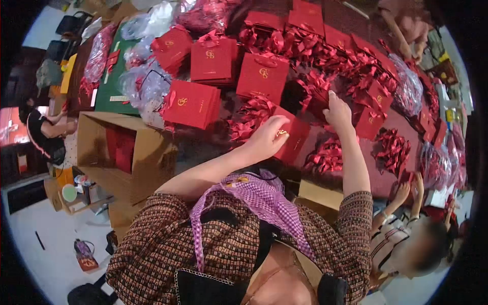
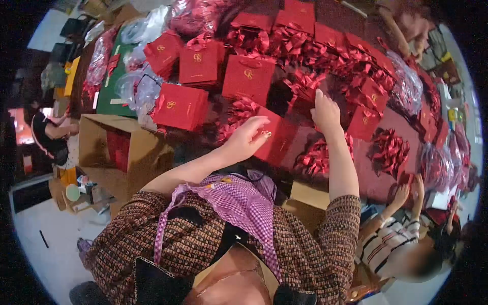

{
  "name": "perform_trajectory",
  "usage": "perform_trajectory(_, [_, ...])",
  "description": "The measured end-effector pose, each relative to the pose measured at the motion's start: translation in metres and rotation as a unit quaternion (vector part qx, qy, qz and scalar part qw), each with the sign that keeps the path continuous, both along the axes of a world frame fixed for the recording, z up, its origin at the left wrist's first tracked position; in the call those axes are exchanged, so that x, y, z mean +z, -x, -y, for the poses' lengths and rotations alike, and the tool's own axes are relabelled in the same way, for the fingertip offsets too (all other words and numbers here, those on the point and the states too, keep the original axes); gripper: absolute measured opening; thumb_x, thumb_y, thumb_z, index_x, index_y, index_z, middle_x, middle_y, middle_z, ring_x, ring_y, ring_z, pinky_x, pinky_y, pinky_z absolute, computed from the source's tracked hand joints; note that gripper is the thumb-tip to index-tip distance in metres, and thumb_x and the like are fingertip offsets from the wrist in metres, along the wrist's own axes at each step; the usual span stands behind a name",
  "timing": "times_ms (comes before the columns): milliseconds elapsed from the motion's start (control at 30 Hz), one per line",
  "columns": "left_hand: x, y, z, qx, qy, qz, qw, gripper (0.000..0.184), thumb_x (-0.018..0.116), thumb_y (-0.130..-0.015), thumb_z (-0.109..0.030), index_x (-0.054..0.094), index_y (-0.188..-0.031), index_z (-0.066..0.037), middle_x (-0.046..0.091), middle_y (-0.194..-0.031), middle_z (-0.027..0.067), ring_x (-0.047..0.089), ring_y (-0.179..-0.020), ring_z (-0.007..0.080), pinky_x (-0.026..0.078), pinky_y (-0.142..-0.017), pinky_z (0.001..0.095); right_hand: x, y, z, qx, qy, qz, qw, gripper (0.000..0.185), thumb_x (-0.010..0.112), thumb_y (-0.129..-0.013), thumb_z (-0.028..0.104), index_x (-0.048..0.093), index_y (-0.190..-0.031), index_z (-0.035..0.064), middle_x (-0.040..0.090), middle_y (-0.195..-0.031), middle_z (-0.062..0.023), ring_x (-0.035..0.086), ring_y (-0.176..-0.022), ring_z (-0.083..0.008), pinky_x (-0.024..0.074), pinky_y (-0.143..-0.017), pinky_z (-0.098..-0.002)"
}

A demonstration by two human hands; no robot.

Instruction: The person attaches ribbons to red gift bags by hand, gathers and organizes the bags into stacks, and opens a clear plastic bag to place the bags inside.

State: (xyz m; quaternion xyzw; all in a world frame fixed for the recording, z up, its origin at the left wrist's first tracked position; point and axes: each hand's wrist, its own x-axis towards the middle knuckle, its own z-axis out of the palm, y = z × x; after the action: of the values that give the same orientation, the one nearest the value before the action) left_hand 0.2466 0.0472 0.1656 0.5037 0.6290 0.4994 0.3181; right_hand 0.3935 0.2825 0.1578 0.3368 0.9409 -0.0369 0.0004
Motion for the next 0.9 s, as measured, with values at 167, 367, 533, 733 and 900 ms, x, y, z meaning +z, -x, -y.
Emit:
perform_trajectory(167, [0.004,0.057,0.030,0.062,-0.070,-0.202,0.975,0.033,0.062,-0.077,-0.008,0.053,-0.106,0.003,0.055,-0.112,0.0228,0.053,-0.106,0.0382,0.042,-0.092,0.0434,0.003,0.003,0.001,-0.047,0.027,0.049,0.997,0.058,0.071,-0.070,0.016,0.043,-0.119,0.0008,0.063,-0.095,-0.0192,0.061,-0.093,-0.0337,0.0488,-0.079,-0.0422])
perform_trajectory(367, [-0.004,0.148,0.098,0.152,0.079,-0.453,0.875,0.042,0.060,-0.081,-0.016,0.050,-0.120,-0.003,0.041,-0.135,0.0154,0.036,-0.126,0.0365,0.031,-0.101,0.0499,0.012,-0.005,-0.001,-0.068,0.024,-0.006,0.997,0.058,0.070,-0.071,0.015,0.044,-0.121,0.0013,0.062,-0.097,-0.0205,0.060,-0.092,-0.0365,0.0480,-0.079,-0.0451])
perform_trajectory(533, [-0.022,0.175,0.126,0.128,0.114,-0.497,0.850,0.042,0.062,-0.082,-0.021,0.053,-0.120,-0.005,0.040,-0.138,0.0132,0.033,-0.129,0.0372,0.028,-0.103,0.0522,0.064,-0.008,0.029,-0.129,0.001,-0.058,0.990,0.062,0.072,-0.070,0.015,0.046,-0.126,0.0031,0.062,-0.098,-0.0192,0.059,-0.093,-0.0364,0.0469,-0.078,-0.0433])
perform_trajectory(733, [-0.045,0.175,0.131,0.088,0.135,-0.509,0.845,0.043,0.062,-0.082,-0.027,0.055,-0.119,-0.006,0.042,-0.136,0.0139,0.032,-0.129,0.0388,0.026,-0.104,0.0537,0.100,-0.001,0.082,-0.148,-0.016,-0.182,0.972,0.060,0.072,-0.070,0.011,0.048,-0.125,0.0039,0.063,-0.097,-0.0207,0.061,-0.093,-0.0353,0.0482,-0.079,-0.0401])
perform_trajectory(900, [-0.048,0.178,0.133,0.070,0.136,-0.509,0.847,0.044,0.063,-0.081,-0.027,0.055,-0.118,-0.004,0.043,-0.136,0.0145,0.032,-0.128,0.0396,0.026,-0.104,0.0543,0.116,0.003,0.110,-0.218,0.087,-0.283,0.930,0.059,0.075,-0.070,0.011,0.050,-0.123,0.0027,0.065,-0.101,-0.0186,0.065,-0.092,-0.0276,0.0499,-0.080,-0.0347])
